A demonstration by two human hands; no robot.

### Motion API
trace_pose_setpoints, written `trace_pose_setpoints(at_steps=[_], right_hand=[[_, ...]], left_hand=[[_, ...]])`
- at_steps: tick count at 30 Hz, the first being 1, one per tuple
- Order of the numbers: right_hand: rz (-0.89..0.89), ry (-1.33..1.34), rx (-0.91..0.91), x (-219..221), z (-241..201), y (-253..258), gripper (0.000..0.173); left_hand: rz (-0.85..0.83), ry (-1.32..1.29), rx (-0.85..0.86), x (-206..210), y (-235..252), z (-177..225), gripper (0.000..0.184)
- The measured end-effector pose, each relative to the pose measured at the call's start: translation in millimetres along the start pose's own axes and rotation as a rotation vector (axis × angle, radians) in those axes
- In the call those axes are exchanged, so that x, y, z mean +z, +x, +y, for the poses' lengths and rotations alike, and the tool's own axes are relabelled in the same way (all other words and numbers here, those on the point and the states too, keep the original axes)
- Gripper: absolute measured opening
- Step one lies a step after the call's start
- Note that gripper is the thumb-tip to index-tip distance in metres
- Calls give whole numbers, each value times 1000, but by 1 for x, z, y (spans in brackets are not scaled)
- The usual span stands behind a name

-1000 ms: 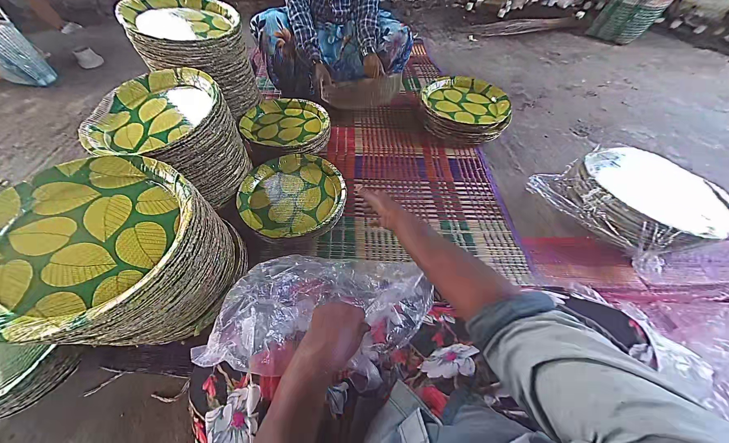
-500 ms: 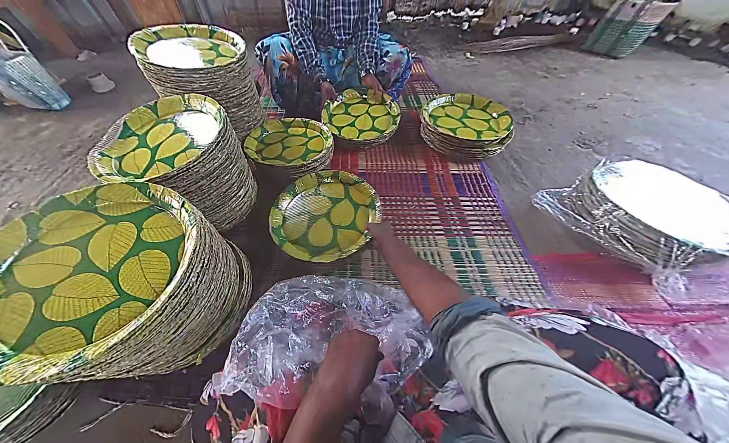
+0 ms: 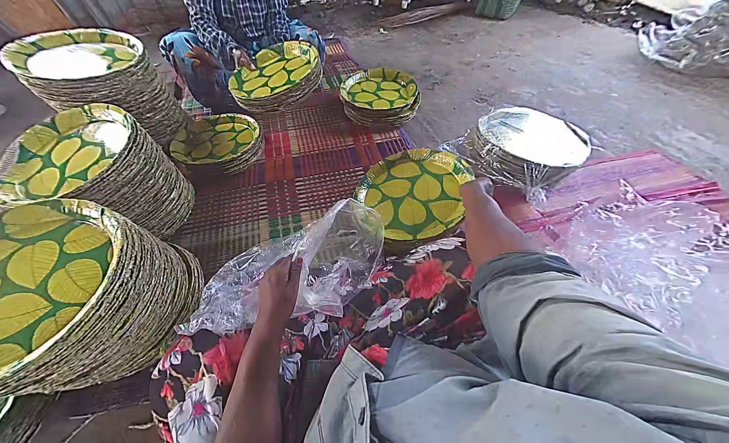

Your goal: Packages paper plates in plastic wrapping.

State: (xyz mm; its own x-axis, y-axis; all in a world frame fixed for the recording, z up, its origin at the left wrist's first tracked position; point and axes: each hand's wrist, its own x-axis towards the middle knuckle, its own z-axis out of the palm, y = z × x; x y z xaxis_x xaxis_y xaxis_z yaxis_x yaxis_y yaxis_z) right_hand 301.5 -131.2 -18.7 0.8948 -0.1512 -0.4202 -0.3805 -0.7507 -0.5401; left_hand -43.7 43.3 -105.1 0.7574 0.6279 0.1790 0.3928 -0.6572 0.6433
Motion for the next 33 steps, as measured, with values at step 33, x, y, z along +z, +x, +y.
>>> trace_pose_setpoints(at_steps=[33], right_hand=[[-964,-73,-811,69,0,60,47]], left_hand=[[188,159,65,0,-4,-1,37]])
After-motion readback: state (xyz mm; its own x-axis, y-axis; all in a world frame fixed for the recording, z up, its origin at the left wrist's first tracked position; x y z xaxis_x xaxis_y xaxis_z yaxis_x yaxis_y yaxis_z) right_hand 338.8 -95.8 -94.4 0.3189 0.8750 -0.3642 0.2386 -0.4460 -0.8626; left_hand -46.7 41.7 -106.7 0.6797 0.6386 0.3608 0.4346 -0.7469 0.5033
